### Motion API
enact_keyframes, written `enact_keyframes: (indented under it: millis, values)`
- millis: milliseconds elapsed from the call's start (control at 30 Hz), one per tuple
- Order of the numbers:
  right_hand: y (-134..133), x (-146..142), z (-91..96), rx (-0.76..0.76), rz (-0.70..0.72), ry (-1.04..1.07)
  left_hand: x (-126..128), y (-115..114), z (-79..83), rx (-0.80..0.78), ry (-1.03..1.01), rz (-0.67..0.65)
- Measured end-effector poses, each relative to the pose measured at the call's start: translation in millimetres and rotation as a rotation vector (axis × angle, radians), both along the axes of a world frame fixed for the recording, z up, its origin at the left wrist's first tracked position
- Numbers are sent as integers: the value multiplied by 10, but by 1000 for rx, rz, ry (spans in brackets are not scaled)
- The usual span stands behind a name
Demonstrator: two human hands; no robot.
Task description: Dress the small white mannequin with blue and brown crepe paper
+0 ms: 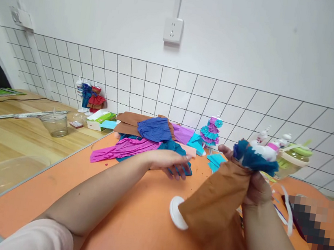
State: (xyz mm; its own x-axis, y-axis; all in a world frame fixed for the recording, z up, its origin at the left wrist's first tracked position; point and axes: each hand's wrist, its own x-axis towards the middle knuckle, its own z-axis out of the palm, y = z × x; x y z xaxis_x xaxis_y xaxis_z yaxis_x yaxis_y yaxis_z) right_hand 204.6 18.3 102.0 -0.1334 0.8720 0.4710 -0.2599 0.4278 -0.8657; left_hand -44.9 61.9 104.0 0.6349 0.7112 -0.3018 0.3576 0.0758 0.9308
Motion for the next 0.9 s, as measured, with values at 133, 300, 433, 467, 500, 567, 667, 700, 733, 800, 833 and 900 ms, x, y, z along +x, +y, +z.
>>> enact_keyframes:
  millis: [133,300,433,467,500,567,667,700,733,800,833,900]
  values:
    - [-24,40,-52,-40,93,4,209,-170,-110,-85,30,-289]
    - [-36,22,-34,-43,64,24,320,-238,-249,-156,29,-270]
    - [-6,51,-49,-64,61,-45,336,-247,-304,-172,8,-309]
    - [8,68,-59,-60,55,-63,338,-248,-310,-181,-18,-328]
    - [23,87,-69,-56,46,-79,338,-248,-311,-193,-46,-334]
    - [51,126,-84,-57,28,-93,332,-239,-302,-221,-89,-297]
    - [76,173,-86,-75,17,-70,305,-202,-261,-216,-118,-162]
    - [77,185,-82,-77,23,-68,290,-183,-244,-210,-137,-120]
    - [75,197,-78,-77,29,-73,273,-161,-226,-207,-169,-84]
    - [66,216,-69,-72,42,-97,238,-114,-194,-206,-253,-38]
    - [61,222,-65,-64,47,-99,222,-93,-180,-192,-286,-22]
    - [56,223,-59,-40,67,-78,201,-67,-147,-87,-280,8]
